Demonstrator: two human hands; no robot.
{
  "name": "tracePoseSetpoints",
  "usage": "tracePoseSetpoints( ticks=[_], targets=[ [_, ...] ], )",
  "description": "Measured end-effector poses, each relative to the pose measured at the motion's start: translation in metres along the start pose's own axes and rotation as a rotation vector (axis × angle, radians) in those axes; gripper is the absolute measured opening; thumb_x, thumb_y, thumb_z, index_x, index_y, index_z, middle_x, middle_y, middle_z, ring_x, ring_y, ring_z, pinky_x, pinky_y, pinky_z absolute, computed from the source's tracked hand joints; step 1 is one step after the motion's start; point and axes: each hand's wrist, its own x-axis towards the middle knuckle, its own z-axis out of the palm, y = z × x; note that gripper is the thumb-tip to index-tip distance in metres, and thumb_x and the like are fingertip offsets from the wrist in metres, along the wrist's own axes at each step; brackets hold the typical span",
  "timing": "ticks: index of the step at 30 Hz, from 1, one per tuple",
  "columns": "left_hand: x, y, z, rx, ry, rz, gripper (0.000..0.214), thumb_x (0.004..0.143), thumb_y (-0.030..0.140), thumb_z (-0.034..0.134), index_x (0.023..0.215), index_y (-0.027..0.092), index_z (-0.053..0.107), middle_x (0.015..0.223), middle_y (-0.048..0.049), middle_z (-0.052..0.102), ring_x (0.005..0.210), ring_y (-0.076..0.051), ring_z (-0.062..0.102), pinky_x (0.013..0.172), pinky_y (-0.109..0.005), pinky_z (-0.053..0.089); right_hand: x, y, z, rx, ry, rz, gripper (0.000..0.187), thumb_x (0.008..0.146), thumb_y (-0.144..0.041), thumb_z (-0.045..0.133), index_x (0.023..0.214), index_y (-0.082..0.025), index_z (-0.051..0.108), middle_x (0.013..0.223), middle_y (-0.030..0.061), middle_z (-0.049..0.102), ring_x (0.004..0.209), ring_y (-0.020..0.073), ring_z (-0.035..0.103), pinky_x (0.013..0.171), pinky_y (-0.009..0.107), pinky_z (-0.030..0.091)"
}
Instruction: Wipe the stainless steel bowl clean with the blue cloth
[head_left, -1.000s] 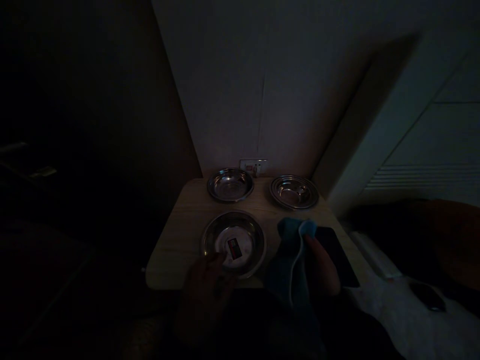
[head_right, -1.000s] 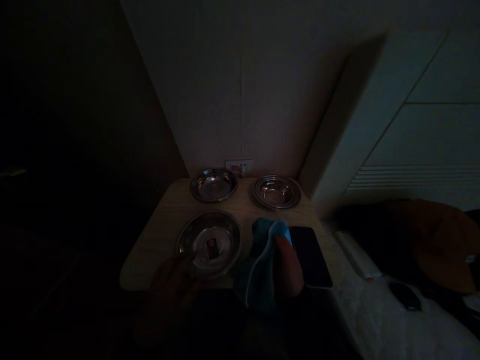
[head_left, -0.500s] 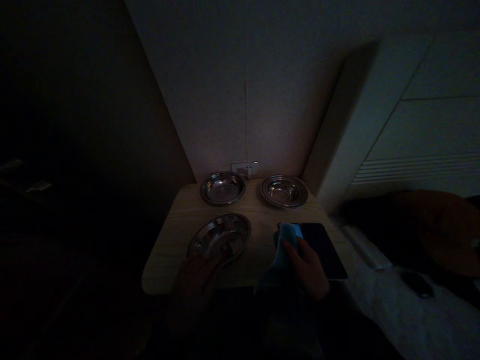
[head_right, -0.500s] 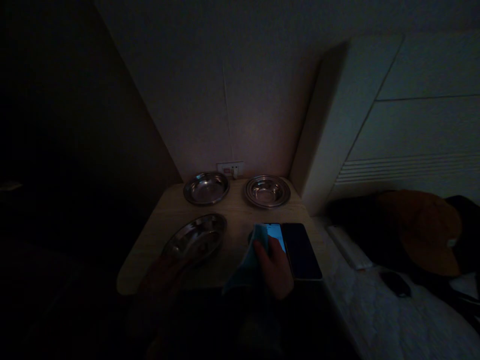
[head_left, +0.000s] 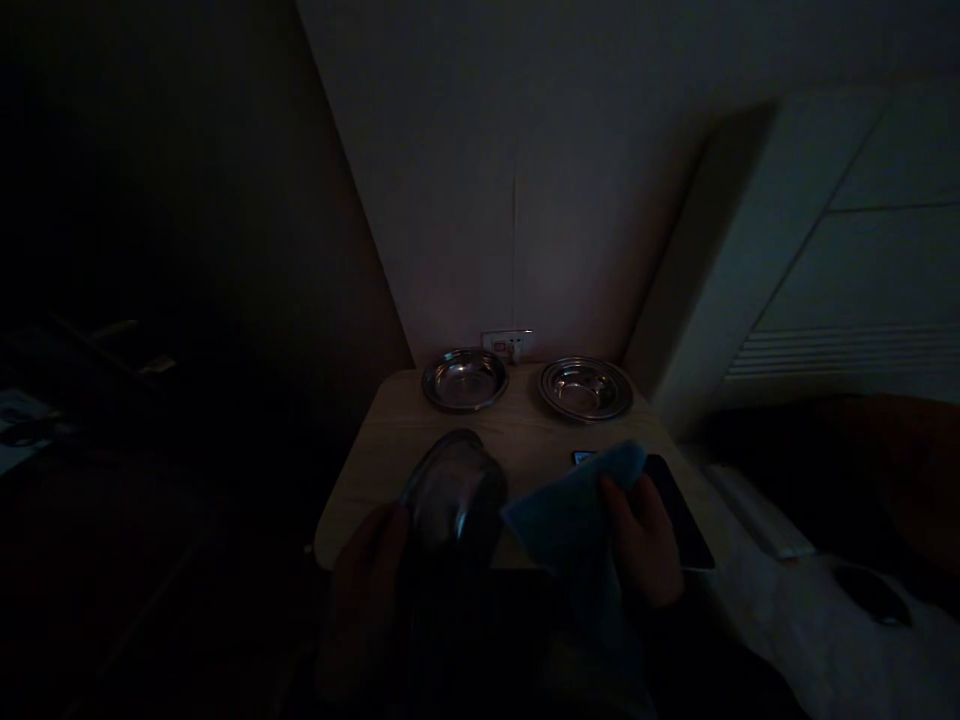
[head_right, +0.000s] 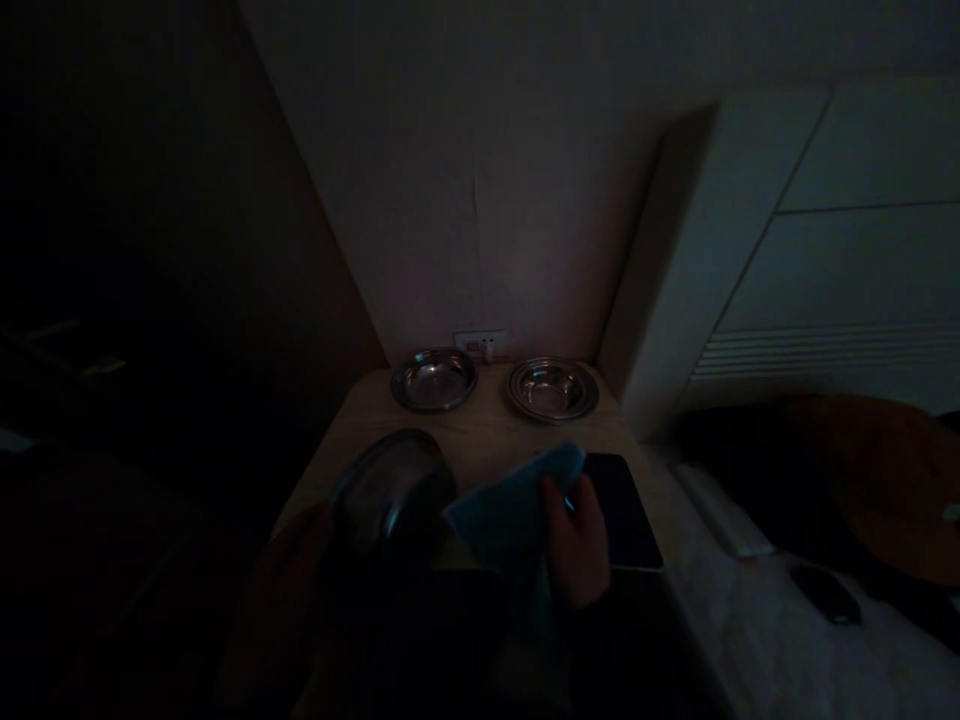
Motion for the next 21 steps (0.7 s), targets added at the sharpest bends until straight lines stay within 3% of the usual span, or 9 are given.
tracePoseSetpoints(
  ticks=[5, 7, 9, 13, 15, 21],
  targets=[
    [-0.019, -0.019, 0.006, 0.024, -0.011, 0.04, 0.039, 0.077, 0.048, 0.043, 0.09, 0.019, 0.066, 0.091, -0.0103, 0.07, 0.084, -0.024, 0.064, 0.067, -0.033, 0.053, -0.008, -0.021, 0.001, 0.068, 0.322, -0.128, 0.041, 0.078, -0.045, 0.05, 0.108, -0.018, 0.051, 0.102, 0.0083, 0.061, 0.095, 0.0239, 0.057, 0.08, 0.037, 0.046],
    [-0.025, -0.025, 0.011, 0.042, 0.001, 0.09, 0.036, 0.077, 0.046, 0.045, 0.09, 0.021, 0.067, 0.093, -0.0097, 0.07, 0.087, -0.025, 0.063, 0.069, -0.034, 0.053, -0.021, -0.029, 0.007, 0.044, 0.361, -0.193, 0.039, 0.081, -0.044, 0.048, 0.111, -0.019, 0.049, 0.107, 0.0095, 0.059, 0.099, 0.0255, 0.056, 0.082, 0.041, 0.045],
    [-0.03, -0.027, 0.016, 0.06, 0.014, 0.132, 0.035, 0.077, 0.046, 0.046, 0.089, 0.022, 0.069, 0.092, -0.0088, 0.07, 0.087, -0.026, 0.063, 0.068, -0.035, 0.053, -0.041, -0.032, 0.016, -0.026, 0.282, -0.323, 0.036, 0.083, -0.041, 0.047, 0.113, -0.022, 0.049, 0.109, 0.0099, 0.058, 0.102, 0.0269, 0.054, 0.082, 0.043, 0.045],
    [-0.039, -0.024, 0.024, 0.032, 0.019, 0.151, 0.04, 0.081, 0.047, 0.04, 0.088, 0.02, 0.069, 0.085, -0.0078, 0.071, 0.082, -0.024, 0.065, 0.066, -0.032, 0.054, -0.078, -0.023, 0.032, -0.199, -0.12, -0.702, 0.033, 0.086, -0.031, 0.041, 0.119, -0.027, 0.046, 0.11, 0.0092, 0.06, 0.1, 0.0257, 0.056, 0.077, 0.039, 0.049],
    [-0.043, -0.021, 0.026, 0.001, -0.008, 0.141, 0.046, 0.084, 0.048, 0.034, 0.088, 0.019, 0.069, 0.082, -0.0075, 0.071, 0.078, -0.022, 0.065, 0.064, -0.03, 0.054, -0.088, -0.018, 0.034, -0.256, -0.237, -0.869, 0.033, 0.087, -0.028, 0.038, 0.118, -0.027, 0.047, 0.109, 0.008, 0.061, 0.102, 0.0247, 0.055, 0.076, 0.038, 0.049],
    [-0.053, -0.023, 0.032, 0.028, -0.047, 0.152, 0.049, 0.08, 0.055, 0.036, 0.081, 0.021, 0.071, 0.074, -0.0067, 0.071, 0.071, -0.022, 0.065, 0.059, -0.029, 0.053, -0.088, -0.021, 0.029, -0.488, -0.247, -1.178, 0.03, 0.086, -0.025, 0.038, 0.11, -0.022, 0.056, 0.112, 0.0074, 0.063, 0.103, 0.0262, 0.052, 0.077, 0.041, 0.045]
  ],
)
